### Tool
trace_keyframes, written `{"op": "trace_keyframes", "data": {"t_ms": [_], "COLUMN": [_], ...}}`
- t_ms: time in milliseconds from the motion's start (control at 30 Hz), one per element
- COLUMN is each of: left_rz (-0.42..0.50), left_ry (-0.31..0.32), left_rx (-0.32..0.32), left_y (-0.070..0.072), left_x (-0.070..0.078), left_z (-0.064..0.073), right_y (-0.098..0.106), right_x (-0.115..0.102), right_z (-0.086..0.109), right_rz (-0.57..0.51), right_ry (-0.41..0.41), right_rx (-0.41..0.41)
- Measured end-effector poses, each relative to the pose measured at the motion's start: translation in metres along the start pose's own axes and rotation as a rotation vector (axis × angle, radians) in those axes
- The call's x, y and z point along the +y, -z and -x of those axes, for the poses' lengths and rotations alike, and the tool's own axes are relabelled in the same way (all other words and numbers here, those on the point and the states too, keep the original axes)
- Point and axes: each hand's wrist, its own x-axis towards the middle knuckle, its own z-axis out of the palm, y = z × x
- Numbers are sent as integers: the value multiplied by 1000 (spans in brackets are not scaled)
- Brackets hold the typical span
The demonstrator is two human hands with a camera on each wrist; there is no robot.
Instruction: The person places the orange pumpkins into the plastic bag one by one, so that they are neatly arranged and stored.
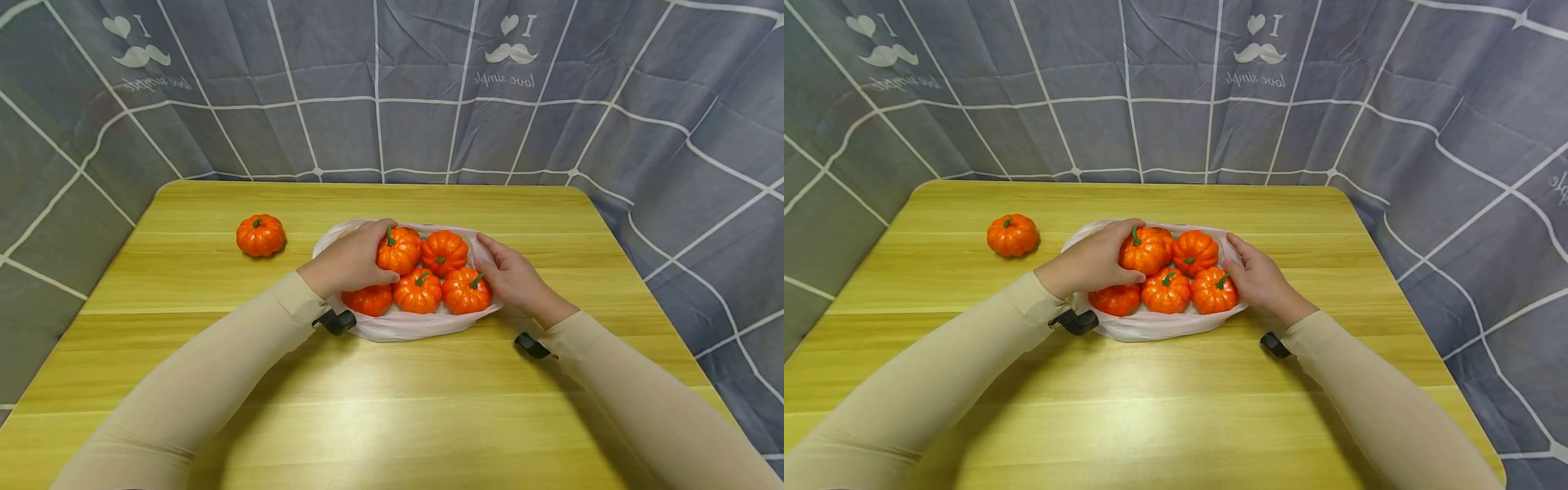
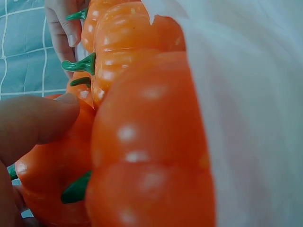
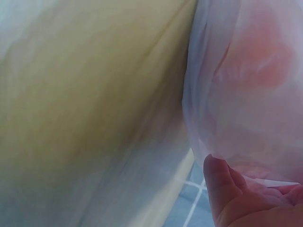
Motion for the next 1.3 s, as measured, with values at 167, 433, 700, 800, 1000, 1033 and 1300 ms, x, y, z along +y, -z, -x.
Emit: {"op": "trace_keyframes", "data": {"t_ms": [167,433,700,800,1000,1033,1300], "left_rz": [1,-14,-2,12,13,3,-12], "left_ry": [3,-10,0,8,93,120,361], "left_rx": [-5,-12,-7,21,120,137,204], "left_y": [0,1,15,28,61,67,94], "left_x": [0,2,-5,-14,-50,-58,-138], "left_z": [0,0,11,19,37,39,59], "right_y": [0,0,-1,-1,0,0,0], "right_x": [1,3,2,2,1,1,0], "right_z": [0,-1,0,0,0,0,1], "right_rz": [10,18,19,20,22,22,29], "right_ry": [2,-3,-12,-16,-21,-21,-34], "right_rx": [2,3,4,5,7,7,7]}}
